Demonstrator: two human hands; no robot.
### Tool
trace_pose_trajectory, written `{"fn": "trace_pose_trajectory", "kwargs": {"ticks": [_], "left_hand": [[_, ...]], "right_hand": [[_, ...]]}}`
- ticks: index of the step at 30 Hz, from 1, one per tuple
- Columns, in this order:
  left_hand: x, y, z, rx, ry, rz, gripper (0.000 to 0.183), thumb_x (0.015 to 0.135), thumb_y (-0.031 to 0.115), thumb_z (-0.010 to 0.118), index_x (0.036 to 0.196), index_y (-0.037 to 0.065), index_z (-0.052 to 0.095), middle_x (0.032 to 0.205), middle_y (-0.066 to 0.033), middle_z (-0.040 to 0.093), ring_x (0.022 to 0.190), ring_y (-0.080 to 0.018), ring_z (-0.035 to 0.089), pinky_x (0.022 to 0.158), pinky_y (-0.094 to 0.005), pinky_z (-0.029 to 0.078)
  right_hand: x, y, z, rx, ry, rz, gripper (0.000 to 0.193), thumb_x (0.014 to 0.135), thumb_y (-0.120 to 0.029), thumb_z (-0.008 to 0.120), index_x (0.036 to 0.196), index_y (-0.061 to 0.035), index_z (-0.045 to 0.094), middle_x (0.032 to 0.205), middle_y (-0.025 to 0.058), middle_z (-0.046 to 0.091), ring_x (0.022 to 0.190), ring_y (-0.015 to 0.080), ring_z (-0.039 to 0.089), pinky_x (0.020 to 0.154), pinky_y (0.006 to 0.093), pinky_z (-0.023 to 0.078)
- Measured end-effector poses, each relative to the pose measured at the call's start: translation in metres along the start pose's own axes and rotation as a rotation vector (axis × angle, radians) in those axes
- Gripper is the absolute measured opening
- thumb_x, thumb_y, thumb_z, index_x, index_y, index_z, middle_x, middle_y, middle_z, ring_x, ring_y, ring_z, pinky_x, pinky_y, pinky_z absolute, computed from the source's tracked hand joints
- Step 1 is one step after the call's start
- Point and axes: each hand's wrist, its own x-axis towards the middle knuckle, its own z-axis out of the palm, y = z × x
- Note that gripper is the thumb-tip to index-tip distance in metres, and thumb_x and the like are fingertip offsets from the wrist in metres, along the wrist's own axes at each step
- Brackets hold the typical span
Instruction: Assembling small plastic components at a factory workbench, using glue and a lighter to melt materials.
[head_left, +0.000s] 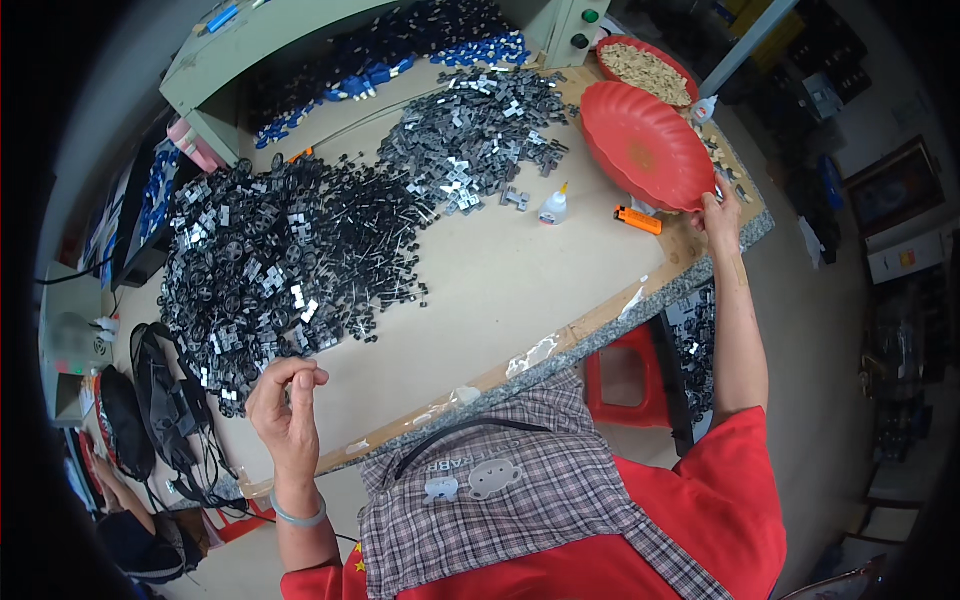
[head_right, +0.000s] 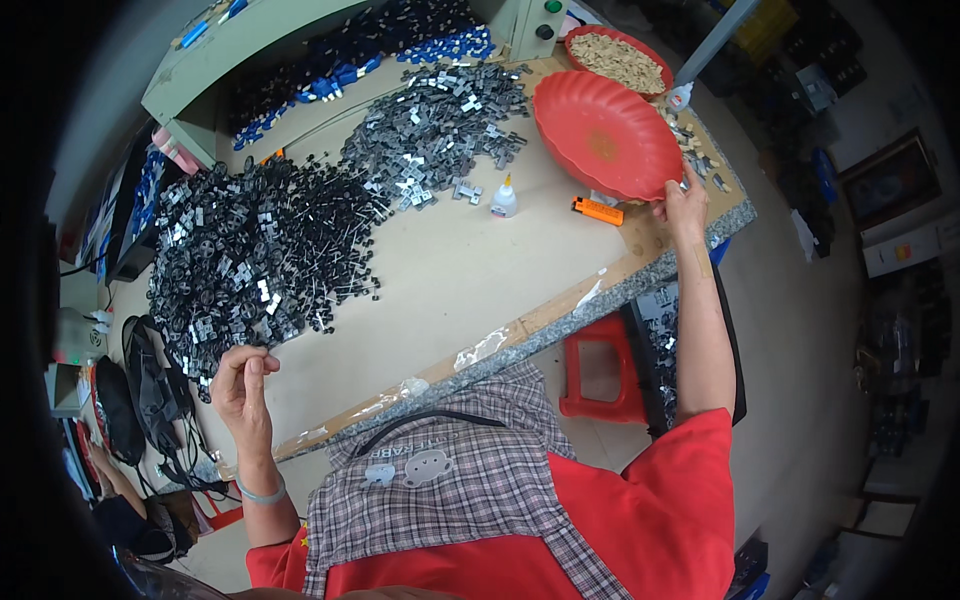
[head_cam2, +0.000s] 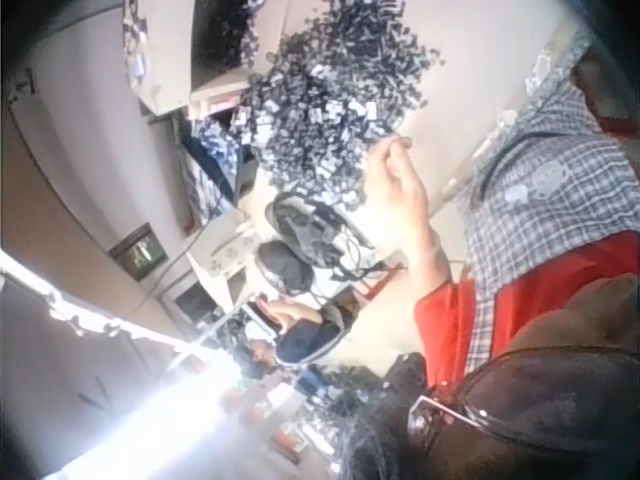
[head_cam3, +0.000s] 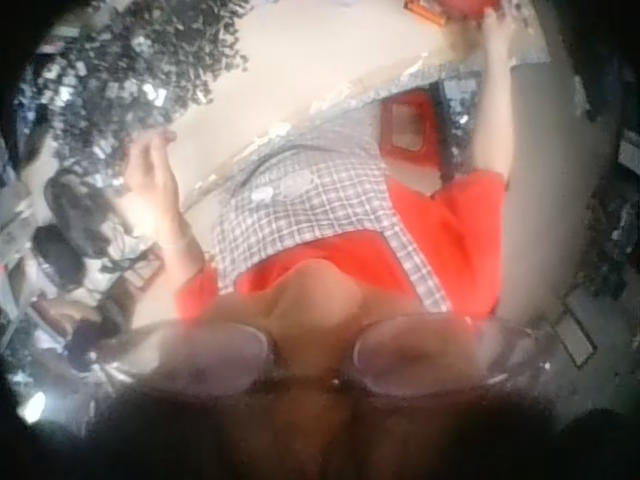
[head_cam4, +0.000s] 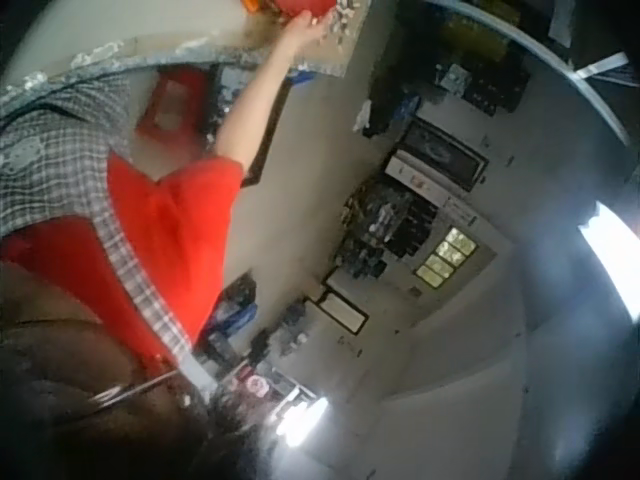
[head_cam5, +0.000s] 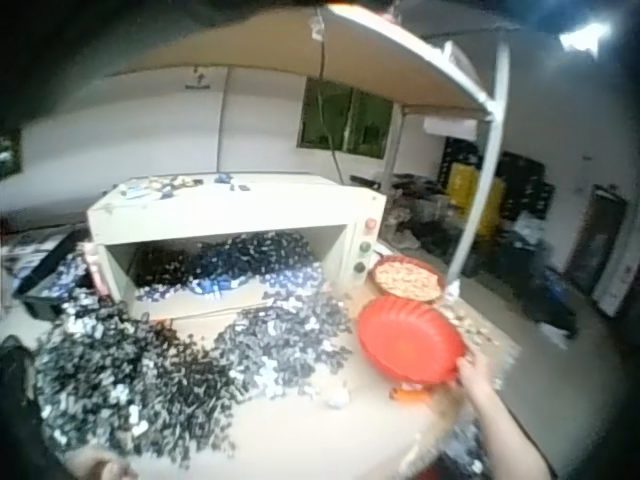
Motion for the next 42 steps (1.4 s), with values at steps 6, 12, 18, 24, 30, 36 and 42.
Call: {"fn": "trace_pose_trajectory", "kwargs": {"ticks": [6,12,18,24,30,36,42], "left_hand": [[-0.005,-0.002,0.000,0.031,-0.112,-0.048,0.011,0.092,0.006,0.054,0.089,-0.002,0.061,0.078,-0.0076,0.061,0.072,-0.0118,0.059,0.063,-0.0229,0.046],[0.011,0.000,0.020,0.140,-0.238,0.023,0.010,0.083,0.000,0.060,0.093,-0.002,0.062,0.089,-0.0114,0.063,0.075,-0.0187,0.061,0.064,-0.0258,0.047],[0.015,-0.017,0.037,0.334,-0.296,0.109,0.018,0.080,0.001,0.062,0.099,0.002,0.061,0.100,-0.0108,0.060,0.077,-0.0227,0.061,0.065,-0.0309,0.050],[0.019,-0.022,0.037,0.443,-0.268,0.055,0.019,0.078,0.001,0.062,0.098,0.003,0.061,0.093,-0.0095,0.058,0.076,-0.0255,0.060,0.063,-0.0343,0.049],[0.014,-0.029,0.026,0.566,-0.210,-0.006,0.016,0.079,-0.001,0.061,0.095,0.003,0.061,0.090,-0.0088,0.058,0.073,-0.0234,0.060,0.060,-0.0334,0.048],[0.012,-0.046,0.001,0.629,0.073,0.057,0.015,0.078,-0.006,0.061,0.091,0.002,0.061,0.085,-0.0092,0.059,0.069,-0.0222,0.059,0.059,-0.0316,0.048],[0.028,-0.040,0.001,0.683,0.023,0.150,0.025,0.071,-0.001,0.068,0.095,0.005,0.063,0.092,-0.0077,0.056,0.085,-0.0247,0.055,0.071,-0.0344,0.047]], "right_hand": [[-0.022,-0.014,0.011,-0.566,0.051,-0.298,0.051,0.092,-0.024,0.054,0.136,-0.0040,0.041,0.068,0.0075,0.063,0.061,0.0146,0.061,0.058,0.0310,0.048],[-0.108,-0.045,0.044,-0.276,-0.162,-0.479,0.043,0.088,-0.016,0.060,0.129,-0.0060,0.050,0.091,0.0092,0.066,0.070,0.0144,0.060,0.064,0.0300,0.048],[-0.142,-0.048,0.118,-0.113,-0.311,-0.438,0.050,0.084,-0.010,0.065,0.130,-0.0015,0.048,0.099,0.0117,0.063,0.062,0.0099,0.054,0.058,0.0253,0.045],[-0.135,-0.045,0.149,-0.159,-0.314,-0.342,0.045,0.084,-0.012,0.066,0.126,-0.0010,0.052,0.053,0.0025,0.051,0.047,0.0089,0.045,0.050,0.0251,0.037],[-0.139,-0.050,0.160,0.001,-0.382,-0.329,0.037,0.084,-0.010,0.066,0.121,-0.0040,0.059,0.052,-0.0002,0.048,0.049,0.0046,0.042,0.049,0.0221,0.034],[-0.156,-0.059,0.167,0.153,-0.416,-0.342,0.027,0.085,-0.008,0.066,0.110,-0.0010,0.061,0.059,-0.0029,0.052,0.054,0.0021,0.044,0.051,0.0184,0.034],[-0.174,-0.072,0.177,0.171,-0.501,-0.433,0.026,0.085,-0.007,0.065,0.109,0.0016,0.059,0.067,-0.0006,0.058,0.058,0.0019,0.047,0.053,0.0178,0.037]]}}
